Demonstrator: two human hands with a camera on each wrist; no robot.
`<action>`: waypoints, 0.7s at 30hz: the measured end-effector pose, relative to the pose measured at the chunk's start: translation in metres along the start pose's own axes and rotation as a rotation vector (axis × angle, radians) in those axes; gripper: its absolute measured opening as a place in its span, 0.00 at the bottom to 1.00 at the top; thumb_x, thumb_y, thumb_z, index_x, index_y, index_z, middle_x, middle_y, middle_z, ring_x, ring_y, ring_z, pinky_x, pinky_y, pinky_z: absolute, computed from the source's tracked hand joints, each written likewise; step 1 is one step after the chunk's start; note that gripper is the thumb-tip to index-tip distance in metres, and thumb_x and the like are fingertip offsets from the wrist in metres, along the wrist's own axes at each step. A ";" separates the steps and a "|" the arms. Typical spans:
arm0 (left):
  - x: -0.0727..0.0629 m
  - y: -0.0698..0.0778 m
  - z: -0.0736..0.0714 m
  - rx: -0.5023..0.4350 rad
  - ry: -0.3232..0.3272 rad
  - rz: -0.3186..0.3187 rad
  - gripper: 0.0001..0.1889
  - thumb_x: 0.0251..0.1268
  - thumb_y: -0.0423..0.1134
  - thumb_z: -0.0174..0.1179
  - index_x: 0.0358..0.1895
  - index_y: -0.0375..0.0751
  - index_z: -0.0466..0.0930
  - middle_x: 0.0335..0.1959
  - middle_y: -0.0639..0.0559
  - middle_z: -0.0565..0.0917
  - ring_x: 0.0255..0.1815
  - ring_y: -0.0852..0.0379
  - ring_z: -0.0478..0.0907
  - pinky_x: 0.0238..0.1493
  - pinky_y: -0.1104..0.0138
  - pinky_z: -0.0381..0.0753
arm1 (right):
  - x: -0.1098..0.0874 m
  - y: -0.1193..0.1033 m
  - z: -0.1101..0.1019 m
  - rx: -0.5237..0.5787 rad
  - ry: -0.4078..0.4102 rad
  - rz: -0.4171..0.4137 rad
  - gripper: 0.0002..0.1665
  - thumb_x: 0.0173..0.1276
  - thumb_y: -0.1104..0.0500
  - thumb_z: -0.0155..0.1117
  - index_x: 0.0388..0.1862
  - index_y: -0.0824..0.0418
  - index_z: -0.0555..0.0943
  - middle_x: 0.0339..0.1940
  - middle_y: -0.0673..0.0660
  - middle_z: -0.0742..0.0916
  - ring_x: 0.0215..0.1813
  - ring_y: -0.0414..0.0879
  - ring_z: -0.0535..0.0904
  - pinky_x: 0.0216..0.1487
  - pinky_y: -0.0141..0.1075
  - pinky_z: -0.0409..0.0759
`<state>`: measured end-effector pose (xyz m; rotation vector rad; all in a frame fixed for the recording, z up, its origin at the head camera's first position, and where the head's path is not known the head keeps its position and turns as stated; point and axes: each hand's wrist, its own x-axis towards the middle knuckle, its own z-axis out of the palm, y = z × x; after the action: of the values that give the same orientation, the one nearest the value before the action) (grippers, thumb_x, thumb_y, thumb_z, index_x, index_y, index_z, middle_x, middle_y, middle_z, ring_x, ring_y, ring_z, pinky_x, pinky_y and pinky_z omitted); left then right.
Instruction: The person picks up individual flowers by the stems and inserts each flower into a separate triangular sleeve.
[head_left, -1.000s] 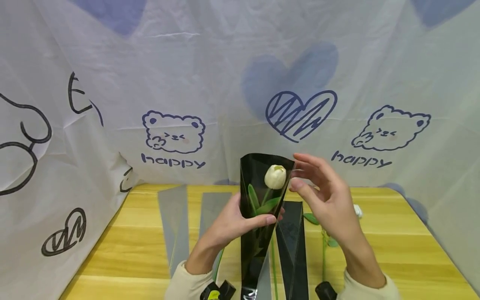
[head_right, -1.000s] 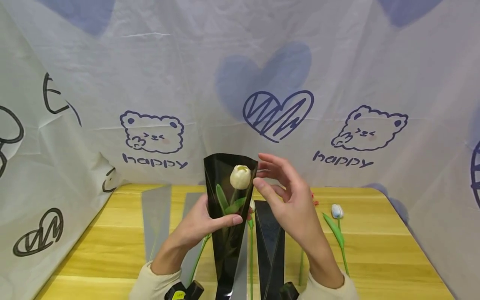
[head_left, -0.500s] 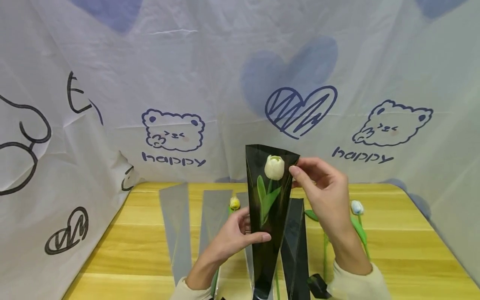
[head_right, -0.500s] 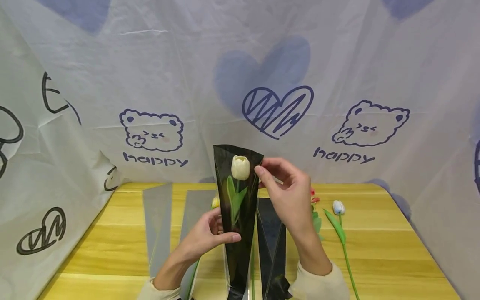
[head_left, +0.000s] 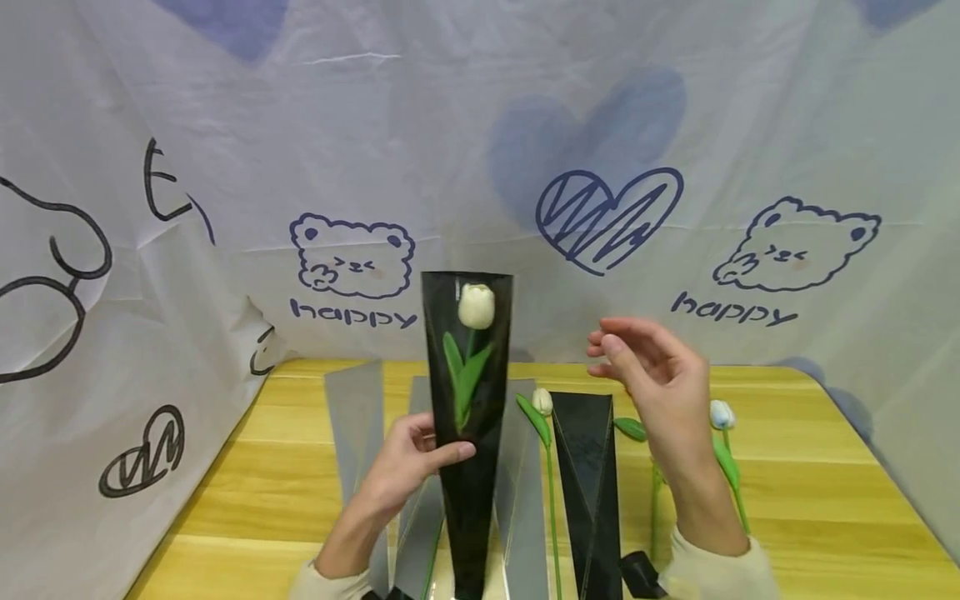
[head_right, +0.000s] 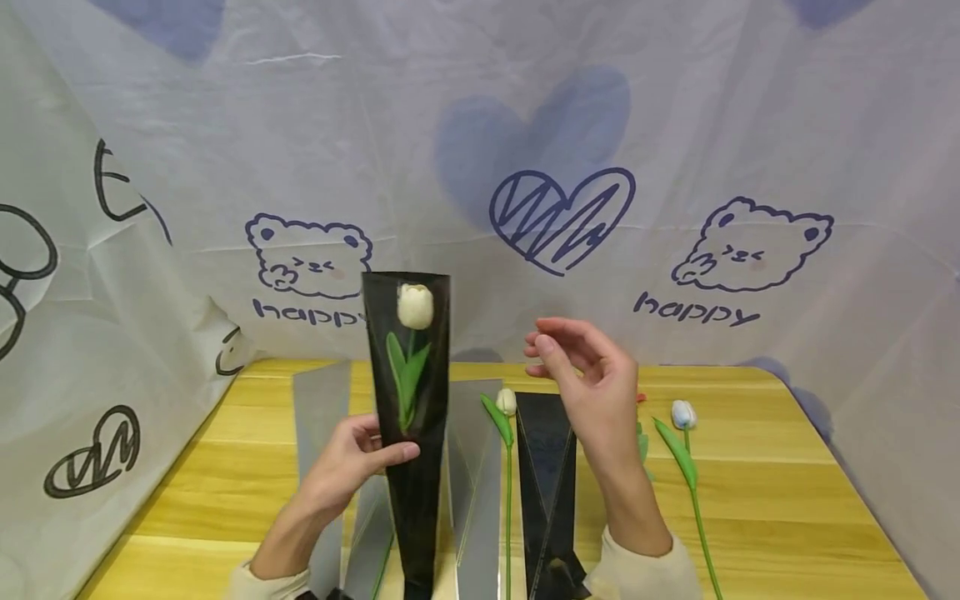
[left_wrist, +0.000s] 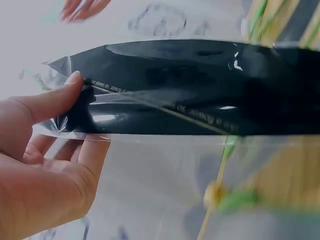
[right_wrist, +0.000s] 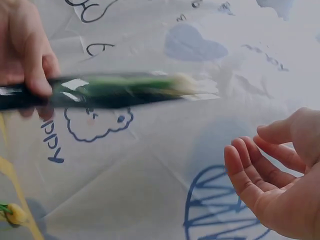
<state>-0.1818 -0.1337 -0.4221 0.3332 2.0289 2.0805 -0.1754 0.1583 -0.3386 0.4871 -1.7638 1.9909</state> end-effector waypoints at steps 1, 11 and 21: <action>-0.002 0.000 -0.012 -0.007 0.029 -0.014 0.19 0.63 0.28 0.70 0.56 0.23 0.81 0.46 0.44 0.88 0.43 0.54 0.88 0.44 0.61 0.86 | -0.001 0.004 -0.001 0.002 0.009 0.015 0.14 0.75 0.67 0.63 0.55 0.74 0.81 0.46 0.63 0.88 0.46 0.52 0.86 0.46 0.40 0.86; -0.038 -0.028 -0.133 0.264 0.413 -0.294 0.35 0.63 0.41 0.74 0.68 0.25 0.71 0.58 0.34 0.82 0.42 0.59 0.82 0.39 0.67 0.83 | -0.019 0.056 0.007 -0.019 0.040 0.245 0.13 0.74 0.68 0.64 0.54 0.73 0.81 0.48 0.68 0.87 0.45 0.50 0.87 0.45 0.41 0.87; -0.066 -0.071 -0.198 0.360 0.484 -0.428 0.30 0.59 0.37 0.76 0.58 0.22 0.75 0.31 0.53 0.88 0.26 0.58 0.84 0.31 0.64 0.85 | -0.036 0.107 0.041 -0.235 -0.093 0.334 0.11 0.74 0.67 0.65 0.52 0.66 0.85 0.47 0.62 0.88 0.41 0.49 0.87 0.39 0.41 0.87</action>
<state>-0.1802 -0.3410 -0.4983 -0.5646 2.4638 1.6350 -0.2032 0.1039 -0.4424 0.2220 -2.2255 1.9584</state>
